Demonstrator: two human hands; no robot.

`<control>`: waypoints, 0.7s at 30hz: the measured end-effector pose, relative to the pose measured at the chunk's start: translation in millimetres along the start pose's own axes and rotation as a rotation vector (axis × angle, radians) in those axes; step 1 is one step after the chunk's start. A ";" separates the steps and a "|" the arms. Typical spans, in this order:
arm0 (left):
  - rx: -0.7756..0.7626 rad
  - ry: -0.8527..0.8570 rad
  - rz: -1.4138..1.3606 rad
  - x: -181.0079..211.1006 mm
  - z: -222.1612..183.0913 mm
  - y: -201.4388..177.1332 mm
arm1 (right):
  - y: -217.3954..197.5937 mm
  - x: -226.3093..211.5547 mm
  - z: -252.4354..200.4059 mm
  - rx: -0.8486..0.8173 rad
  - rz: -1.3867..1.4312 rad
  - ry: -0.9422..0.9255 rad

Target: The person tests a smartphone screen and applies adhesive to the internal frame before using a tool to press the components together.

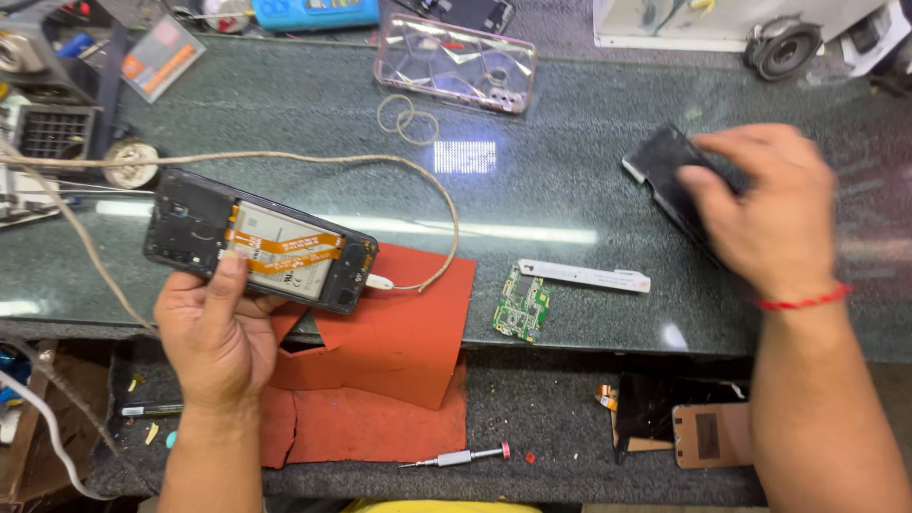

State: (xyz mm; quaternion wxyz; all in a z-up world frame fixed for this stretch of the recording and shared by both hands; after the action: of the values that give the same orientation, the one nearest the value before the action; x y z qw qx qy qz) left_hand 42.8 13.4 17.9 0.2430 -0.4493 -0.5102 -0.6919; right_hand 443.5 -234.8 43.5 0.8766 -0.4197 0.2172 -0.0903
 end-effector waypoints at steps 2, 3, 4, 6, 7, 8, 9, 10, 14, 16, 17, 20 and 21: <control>0.009 0.008 -0.006 -2.0 -0.7 -1.1 | 20.8 -17.6 17.6 -0.081 0.139 0.003; 0.019 0.007 -0.011 -2.3 -0.3 -1.7 | 34.6 -30.9 28.9 -0.094 0.125 -0.051; 0.016 0.014 -0.013 -2.5 0.6 -1.5 | 47.5 -44.1 41.0 -0.106 0.110 -0.105; 0.030 0.009 0.014 -3.2 0.7 -1.8 | 71.5 -70.6 61.7 -0.091 0.078 -0.214; 0.035 0.016 0.016 -2.9 -0.1 -2.2 | 80.5 -78.7 71.8 -0.089 0.084 -0.220; 0.024 0.012 0.007 -3.0 -0.3 -2.0 | 88.2 -87.8 80.6 -0.053 0.030 -0.303; 0.010 0.008 -0.005 -3.5 0.5 -1.1 | 92.3 -93.9 85.9 -0.015 -0.028 -0.385; 0.012 0.014 -0.006 -3.3 0.6 -0.7 | 94.3 -95.7 88.7 -0.012 -0.027 -0.391; 0.035 0.014 0.006 -3.8 2.9 -2.9 | 90.2 -79.8 93.2 -0.115 0.231 -0.091; 0.030 0.000 0.011 -4.7 0.9 -4.9 | 82.4 -63.7 84.2 -0.173 0.373 0.131; 0.017 0.005 0.013 -4.3 2.3 -4.3 | 77.0 -55.5 80.2 -0.198 0.673 0.239; 0.000 0.002 0.007 -2.4 1.1 -0.2 | 62.7 -37.2 68.8 -0.191 1.063 0.456; 0.004 0.006 0.002 -1.5 0.5 0.4 | 59.1 -32.0 65.9 -0.169 1.160 0.549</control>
State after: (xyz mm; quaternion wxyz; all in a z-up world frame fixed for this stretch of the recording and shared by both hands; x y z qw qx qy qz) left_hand 44.1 13.5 16.8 0.2461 -0.4474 -0.5104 -0.6920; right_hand 443.7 -140.7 44.0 0.6596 -0.2632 0.6314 0.3115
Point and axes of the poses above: each hand's wrist, its own z-axis towards the middle knuckle, its own y-axis out of the palm, x = y × z, the point moved 3 cm from there along z, towards the middle knuckle, and after that the axes turned 4 degrees about x, right-handed, at the moved point
